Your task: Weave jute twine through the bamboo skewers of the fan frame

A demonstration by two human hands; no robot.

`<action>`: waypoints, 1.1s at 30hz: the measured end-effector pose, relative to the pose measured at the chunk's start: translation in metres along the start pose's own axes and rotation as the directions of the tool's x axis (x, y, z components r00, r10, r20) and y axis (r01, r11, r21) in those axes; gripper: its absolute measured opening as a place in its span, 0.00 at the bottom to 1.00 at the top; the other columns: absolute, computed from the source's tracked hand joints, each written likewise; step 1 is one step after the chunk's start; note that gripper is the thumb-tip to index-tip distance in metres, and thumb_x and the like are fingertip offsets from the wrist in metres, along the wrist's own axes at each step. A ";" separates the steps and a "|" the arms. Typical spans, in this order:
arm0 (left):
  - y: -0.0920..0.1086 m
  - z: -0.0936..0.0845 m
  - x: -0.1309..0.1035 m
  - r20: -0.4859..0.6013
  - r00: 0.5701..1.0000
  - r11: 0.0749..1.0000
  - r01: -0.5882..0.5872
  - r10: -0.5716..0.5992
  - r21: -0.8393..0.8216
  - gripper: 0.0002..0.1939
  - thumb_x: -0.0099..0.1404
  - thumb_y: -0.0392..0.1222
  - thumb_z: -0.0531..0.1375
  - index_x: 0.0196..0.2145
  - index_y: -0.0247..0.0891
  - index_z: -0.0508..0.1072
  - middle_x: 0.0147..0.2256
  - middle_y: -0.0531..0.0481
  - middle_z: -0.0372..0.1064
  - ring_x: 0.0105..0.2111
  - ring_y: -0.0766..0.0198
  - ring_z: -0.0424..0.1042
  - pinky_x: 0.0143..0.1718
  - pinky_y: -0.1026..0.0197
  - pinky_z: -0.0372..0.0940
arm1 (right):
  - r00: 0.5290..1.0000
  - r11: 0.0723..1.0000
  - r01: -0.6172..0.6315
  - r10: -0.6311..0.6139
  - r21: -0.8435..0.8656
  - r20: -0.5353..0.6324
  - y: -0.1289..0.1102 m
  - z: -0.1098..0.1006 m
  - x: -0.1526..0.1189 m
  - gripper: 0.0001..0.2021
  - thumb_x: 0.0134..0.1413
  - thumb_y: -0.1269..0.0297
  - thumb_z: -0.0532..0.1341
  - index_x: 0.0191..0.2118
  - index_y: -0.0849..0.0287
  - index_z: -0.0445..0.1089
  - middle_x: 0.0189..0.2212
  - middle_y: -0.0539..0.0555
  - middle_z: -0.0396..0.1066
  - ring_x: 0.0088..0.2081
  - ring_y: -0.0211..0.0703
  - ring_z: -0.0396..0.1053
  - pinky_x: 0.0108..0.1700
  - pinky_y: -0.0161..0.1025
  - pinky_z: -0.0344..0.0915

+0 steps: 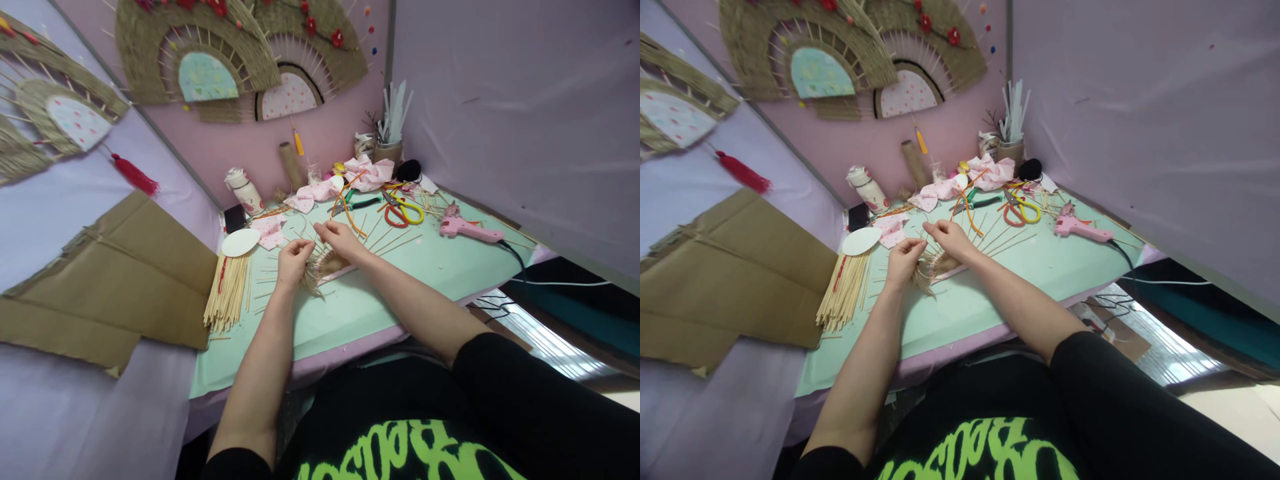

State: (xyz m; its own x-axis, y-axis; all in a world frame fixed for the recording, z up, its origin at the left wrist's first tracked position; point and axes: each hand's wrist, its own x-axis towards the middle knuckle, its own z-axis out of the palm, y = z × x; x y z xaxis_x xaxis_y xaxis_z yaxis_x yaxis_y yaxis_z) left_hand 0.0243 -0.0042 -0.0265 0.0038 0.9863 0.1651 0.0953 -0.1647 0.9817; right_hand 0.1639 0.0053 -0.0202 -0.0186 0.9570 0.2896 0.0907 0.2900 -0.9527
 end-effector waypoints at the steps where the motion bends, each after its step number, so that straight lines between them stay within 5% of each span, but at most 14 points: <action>1: 0.000 0.000 0.000 0.010 1.000 1.000 -0.009 0.009 0.022 0.11 0.49 0.45 0.64 0.26 0.34 0.73 0.17 0.56 0.59 0.19 0.73 0.54 0.21 0.67 0.49 | 1.000 0.999 0.003 -0.002 -0.048 0.010 0.001 0.000 0.000 0.21 0.52 0.47 0.54 0.19 0.59 0.56 0.16 0.45 0.54 0.23 0.33 0.52 0.28 0.34 0.51; 4: -0.001 0.001 0.000 0.038 0.999 0.997 -0.030 0.028 0.068 0.10 0.49 0.44 0.64 0.25 0.34 0.73 0.17 0.57 0.58 0.18 0.73 0.54 0.21 0.67 0.49 | 0.998 0.995 0.020 -0.015 -0.094 0.054 0.005 0.000 0.001 0.22 0.51 0.48 0.53 0.17 0.58 0.51 0.16 0.44 0.47 0.22 0.32 0.48 0.26 0.34 0.46; 11: -0.004 0.001 0.001 0.044 0.999 0.995 -0.035 0.031 0.090 0.09 0.50 0.44 0.63 0.26 0.35 0.73 0.17 0.57 0.57 0.19 0.73 0.53 0.21 0.67 0.48 | 1.000 0.993 -0.020 0.019 -0.113 -0.011 0.005 -0.002 0.003 0.20 0.53 0.52 0.51 0.18 0.58 0.51 0.16 0.45 0.46 0.22 0.33 0.49 0.27 0.34 0.47; 16: -0.001 0.002 -0.001 0.077 0.996 0.990 -0.054 0.045 0.127 0.09 0.49 0.44 0.63 0.25 0.35 0.73 0.17 0.57 0.58 0.19 0.72 0.54 0.22 0.67 0.49 | 0.995 0.988 -0.022 0.037 -0.150 0.096 0.006 -0.002 0.003 0.22 0.51 0.48 0.52 0.18 0.58 0.49 0.17 0.45 0.43 0.22 0.32 0.45 0.26 0.34 0.43; 33: 0.001 0.000 0.000 0.020 1.000 1.000 0.021 -0.021 -0.017 0.10 0.50 0.45 0.63 0.26 0.35 0.74 0.22 0.54 0.65 0.22 0.71 0.58 0.24 0.67 0.53 | 0.988 0.991 0.109 -0.100 -0.076 0.113 0.003 -0.001 0.003 0.09 0.52 0.60 0.52 0.25 0.58 0.58 0.22 0.46 0.55 0.28 0.36 0.54 0.34 0.35 0.53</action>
State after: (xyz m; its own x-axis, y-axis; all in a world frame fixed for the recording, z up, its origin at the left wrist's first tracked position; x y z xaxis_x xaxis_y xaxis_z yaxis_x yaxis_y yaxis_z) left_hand 0.0245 -0.0043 -0.0256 0.0219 0.9895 0.1428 0.0782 -0.1441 0.9865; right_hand 0.1655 0.0087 -0.0219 -0.1403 0.9179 0.3712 0.1635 0.3913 -0.9056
